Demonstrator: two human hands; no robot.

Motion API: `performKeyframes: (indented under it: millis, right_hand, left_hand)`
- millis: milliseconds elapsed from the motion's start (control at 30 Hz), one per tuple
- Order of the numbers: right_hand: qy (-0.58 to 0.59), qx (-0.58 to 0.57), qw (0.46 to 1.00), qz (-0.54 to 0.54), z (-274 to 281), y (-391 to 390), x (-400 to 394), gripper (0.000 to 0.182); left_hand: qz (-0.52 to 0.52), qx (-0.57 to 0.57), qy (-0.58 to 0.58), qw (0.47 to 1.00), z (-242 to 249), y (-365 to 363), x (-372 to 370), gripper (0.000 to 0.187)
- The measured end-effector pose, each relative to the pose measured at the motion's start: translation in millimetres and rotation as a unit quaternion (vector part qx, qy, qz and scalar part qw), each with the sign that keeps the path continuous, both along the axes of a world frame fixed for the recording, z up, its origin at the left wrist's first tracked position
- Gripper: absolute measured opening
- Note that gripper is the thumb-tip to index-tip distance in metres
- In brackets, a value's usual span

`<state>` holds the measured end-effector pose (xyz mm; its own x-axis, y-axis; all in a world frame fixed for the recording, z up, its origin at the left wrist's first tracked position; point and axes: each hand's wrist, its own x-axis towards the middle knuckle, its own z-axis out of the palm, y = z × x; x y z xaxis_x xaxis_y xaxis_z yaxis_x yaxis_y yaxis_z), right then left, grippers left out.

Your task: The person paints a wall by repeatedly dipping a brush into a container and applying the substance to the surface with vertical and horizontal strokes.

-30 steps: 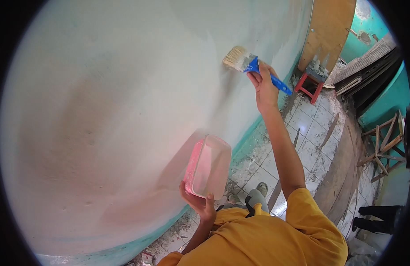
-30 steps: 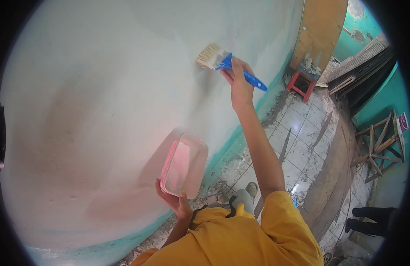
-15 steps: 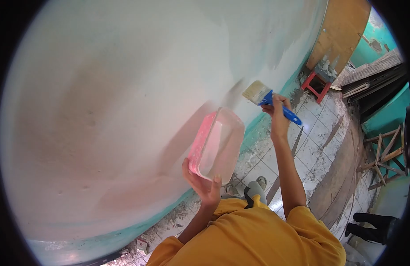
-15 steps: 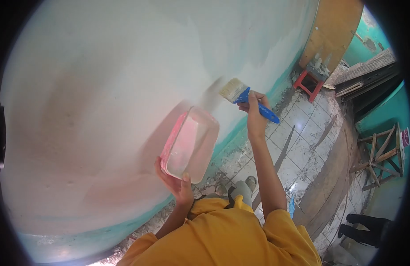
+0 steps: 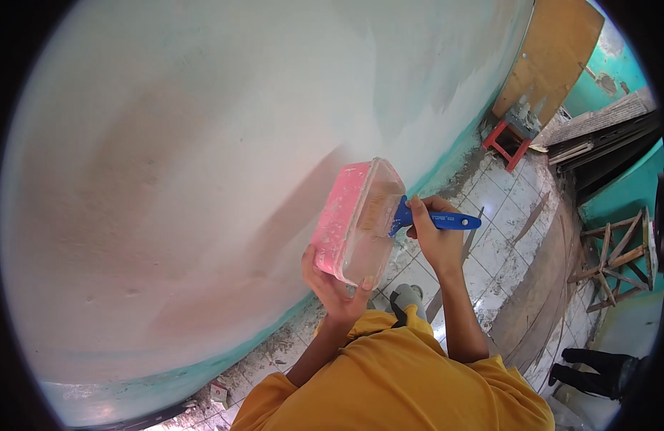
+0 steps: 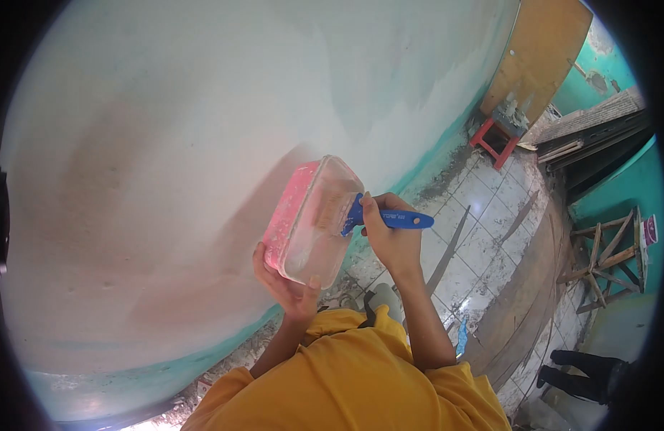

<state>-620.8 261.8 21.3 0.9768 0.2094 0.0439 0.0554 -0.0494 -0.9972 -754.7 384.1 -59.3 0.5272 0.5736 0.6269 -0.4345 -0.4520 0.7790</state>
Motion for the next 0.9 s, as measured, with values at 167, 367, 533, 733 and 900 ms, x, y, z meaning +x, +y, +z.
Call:
performKeyframes:
  millis: [167,367,533,733,900]
  right_hand:
    - [0.007,0.001,1.0,-0.011,1.8,-2.0,1.2,0.036]
    - [0.025,0.02,0.999,-0.033,-6.9,-23.6,14.3,0.036]
    - [0.01,0.045,0.998,-0.043,-17.0,-41.2,41.2,0.031]
    - [-0.024,0.143,0.989,-0.024,-2.3,-35.2,91.9,0.03]
    - [-0.056,0.231,0.971,0.02,51.8,12.7,121.5,0.036]
  left_hand:
    - [0.032,-0.008,0.027,0.999,-5.8,1.6,-0.8,0.103]
    - [0.021,-0.037,0.019,0.999,-10.5,-8.7,8.3,0.098]
    - [0.063,-0.082,0.018,0.994,2.6,-26.9,16.5,0.098]
    - [0.146,-0.111,0.038,0.982,16.3,-45.6,28.4,0.1]
    - [0.163,-0.135,0.042,0.976,12.8,-63.9,20.0,0.102]
